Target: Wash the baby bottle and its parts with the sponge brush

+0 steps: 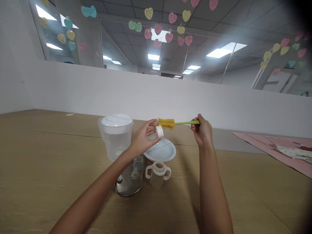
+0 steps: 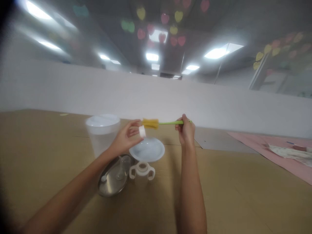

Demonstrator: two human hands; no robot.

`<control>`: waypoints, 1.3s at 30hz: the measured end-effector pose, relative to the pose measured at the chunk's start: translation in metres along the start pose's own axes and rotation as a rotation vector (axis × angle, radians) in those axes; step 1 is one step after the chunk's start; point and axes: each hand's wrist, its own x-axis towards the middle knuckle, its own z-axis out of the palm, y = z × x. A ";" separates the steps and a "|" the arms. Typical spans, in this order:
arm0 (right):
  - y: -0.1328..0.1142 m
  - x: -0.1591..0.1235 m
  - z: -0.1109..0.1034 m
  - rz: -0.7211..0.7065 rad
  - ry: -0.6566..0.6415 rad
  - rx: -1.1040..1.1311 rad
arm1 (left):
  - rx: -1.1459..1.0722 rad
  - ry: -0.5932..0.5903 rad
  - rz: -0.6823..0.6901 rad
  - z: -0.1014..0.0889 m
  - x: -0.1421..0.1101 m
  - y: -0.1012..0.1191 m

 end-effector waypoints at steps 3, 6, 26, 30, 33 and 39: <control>0.001 0.000 0.000 -0.008 -0.028 -0.070 | 0.076 0.051 0.057 -0.002 0.000 0.000; 0.002 -0.001 0.001 0.006 -0.055 -0.103 | 0.288 0.120 0.104 -0.007 0.001 0.002; -0.002 0.004 -0.012 0.149 -0.096 -0.074 | 0.453 0.008 0.053 -0.010 -0.001 0.008; -0.003 0.002 -0.006 0.172 -0.096 -0.011 | 0.443 -0.072 0.059 -0.007 -0.001 0.003; -0.002 0.003 -0.004 0.149 -0.040 0.041 | 0.280 -0.068 0.017 -0.004 -0.001 0.001; -0.002 0.004 -0.005 0.066 0.024 0.032 | -0.007 -0.045 -0.048 0.001 0.000 -0.002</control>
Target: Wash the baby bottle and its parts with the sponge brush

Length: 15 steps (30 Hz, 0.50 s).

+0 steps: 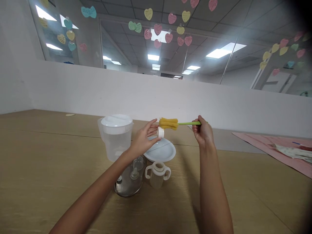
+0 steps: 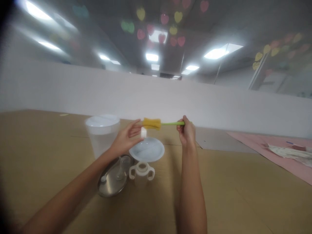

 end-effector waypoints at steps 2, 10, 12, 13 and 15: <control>0.000 -0.001 0.001 -0.025 0.009 -0.011 | -0.037 0.016 -0.008 0.001 0.000 0.000; 0.000 -0.003 0.002 -0.061 0.031 -0.105 | 0.087 0.047 0.086 0.003 -0.004 0.007; 0.000 -0.003 0.001 -0.038 -0.024 -0.153 | 0.205 0.078 0.129 0.001 -0.004 0.010; 0.000 -0.004 0.001 -0.016 -0.052 -0.164 | 0.279 0.093 0.147 -0.002 -0.003 0.012; -0.002 -0.006 0.003 0.031 -0.081 -0.156 | 0.470 0.117 0.178 -0.008 -0.002 0.017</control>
